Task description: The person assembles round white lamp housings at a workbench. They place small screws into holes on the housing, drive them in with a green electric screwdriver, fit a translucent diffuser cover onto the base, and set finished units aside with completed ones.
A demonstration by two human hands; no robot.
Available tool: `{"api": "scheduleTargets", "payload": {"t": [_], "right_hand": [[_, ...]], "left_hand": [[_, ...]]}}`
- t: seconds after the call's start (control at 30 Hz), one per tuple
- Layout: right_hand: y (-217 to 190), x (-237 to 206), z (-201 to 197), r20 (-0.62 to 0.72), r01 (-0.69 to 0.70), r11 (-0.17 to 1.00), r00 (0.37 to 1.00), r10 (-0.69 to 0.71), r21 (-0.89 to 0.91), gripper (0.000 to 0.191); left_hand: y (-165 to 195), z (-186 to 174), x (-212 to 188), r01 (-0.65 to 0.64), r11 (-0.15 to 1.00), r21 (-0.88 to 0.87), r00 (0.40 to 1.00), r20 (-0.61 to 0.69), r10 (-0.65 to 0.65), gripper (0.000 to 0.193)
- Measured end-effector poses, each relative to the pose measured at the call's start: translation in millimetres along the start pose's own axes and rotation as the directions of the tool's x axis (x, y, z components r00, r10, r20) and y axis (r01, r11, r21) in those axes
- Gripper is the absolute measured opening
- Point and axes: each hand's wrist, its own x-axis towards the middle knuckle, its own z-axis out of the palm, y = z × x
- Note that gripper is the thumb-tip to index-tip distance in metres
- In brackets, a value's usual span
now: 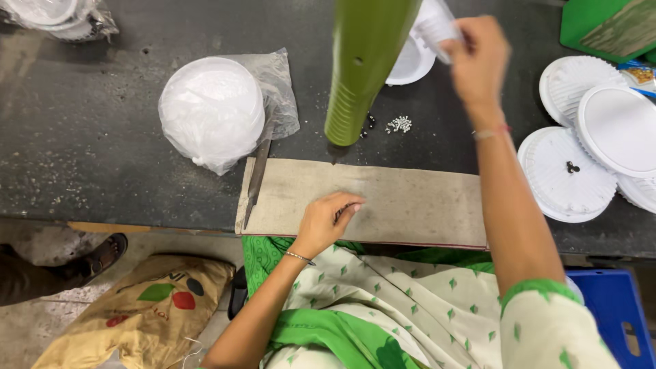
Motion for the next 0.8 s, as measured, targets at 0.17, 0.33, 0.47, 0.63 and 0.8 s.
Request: {"api": "scheduleTargets", "payload": {"t": [0.17, 0.33, 0.47, 0.63, 0.8], "right_hand": [[-10, -61, -72, 0.144, -0.449, 0.399, 0.788, 0.598, 0.8, 0.019], [-19, -155, -99, 0.355, -0.499, 0.003, 0.619, 0.701, 0.866, 0.015], [-63, -230, -83, 0.451, -0.586, -0.126, 0.45, 0.77, 0.8, 0.027], [-125, -281, -49, 0.518, -0.525, -0.298, 0.342, 0.784, 0.798, 0.03], [-153, -287, -33, 0.527, -0.576, -0.245, 0.395, 0.753, 0.78, 0.024]], "left_hand": [[-3, 4, 1, 0.011, 1.0, -0.004, 1.0, 0.004, -0.011, 0.015], [-14, 13, 4, 0.184, 0.979, -0.089, 0.983, 0.012, -0.183, 0.018], [-24, 16, 4, 0.187, 0.915, -0.358, 0.975, -0.043, -0.217, 0.028], [-13, 14, -16, 0.18, 0.951, -0.25, 0.958, -0.177, -0.228, 0.049], [10, 6, -31, 0.002, 0.976, 0.218, 0.998, -0.066, 0.013, 0.096]]}}
